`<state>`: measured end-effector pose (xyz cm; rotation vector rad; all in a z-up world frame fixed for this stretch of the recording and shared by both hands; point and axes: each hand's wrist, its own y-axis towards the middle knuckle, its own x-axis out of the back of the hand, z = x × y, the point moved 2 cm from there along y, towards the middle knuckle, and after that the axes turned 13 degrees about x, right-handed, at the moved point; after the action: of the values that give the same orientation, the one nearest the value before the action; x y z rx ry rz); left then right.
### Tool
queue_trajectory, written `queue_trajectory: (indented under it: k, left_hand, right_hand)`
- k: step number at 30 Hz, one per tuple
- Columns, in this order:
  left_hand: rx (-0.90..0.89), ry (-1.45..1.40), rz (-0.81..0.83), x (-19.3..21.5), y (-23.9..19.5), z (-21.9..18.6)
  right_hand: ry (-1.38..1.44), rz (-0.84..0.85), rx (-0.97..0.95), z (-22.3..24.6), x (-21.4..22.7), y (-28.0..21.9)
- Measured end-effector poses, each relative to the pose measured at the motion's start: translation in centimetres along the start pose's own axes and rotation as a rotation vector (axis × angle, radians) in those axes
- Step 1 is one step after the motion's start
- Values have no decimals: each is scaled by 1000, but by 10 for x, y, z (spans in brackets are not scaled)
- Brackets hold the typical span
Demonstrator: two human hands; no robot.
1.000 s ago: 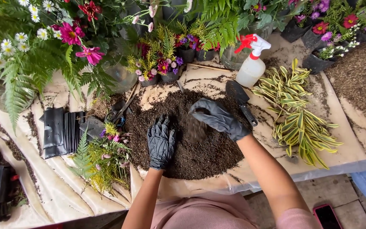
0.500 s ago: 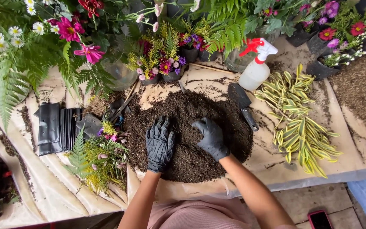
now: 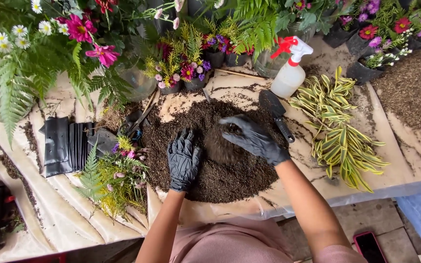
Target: A person wearing gloves uses their hands and a small trowel to manipulate, scoop, and pat a pile of soil on a workspace, likely in preparation for potting.
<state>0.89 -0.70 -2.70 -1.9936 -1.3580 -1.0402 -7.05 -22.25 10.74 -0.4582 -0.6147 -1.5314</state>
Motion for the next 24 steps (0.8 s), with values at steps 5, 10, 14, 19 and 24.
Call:
queue_trajectory:
  k: [5,10,14,19,24]
  left_hand:
    - [-44,9,78,1,-1,3]
    - [-18,30,77,6,-4,-3]
    - [-7,15,70,10,-4,-7]
    - [-22,6,61,8,-4,-4]
    - [-25,27,45,3,-2,-2]
  right_hand:
    - [-265,226,-413,-60,-13,-65]
    - [-432,-35,-310,-118,-69,-100]
    - [-429,-285,-216,-169,-82,-102]
    - [-50,-374,-347,-164,-58,-76]
    - [139,-150,-287,-11,-14,-26]
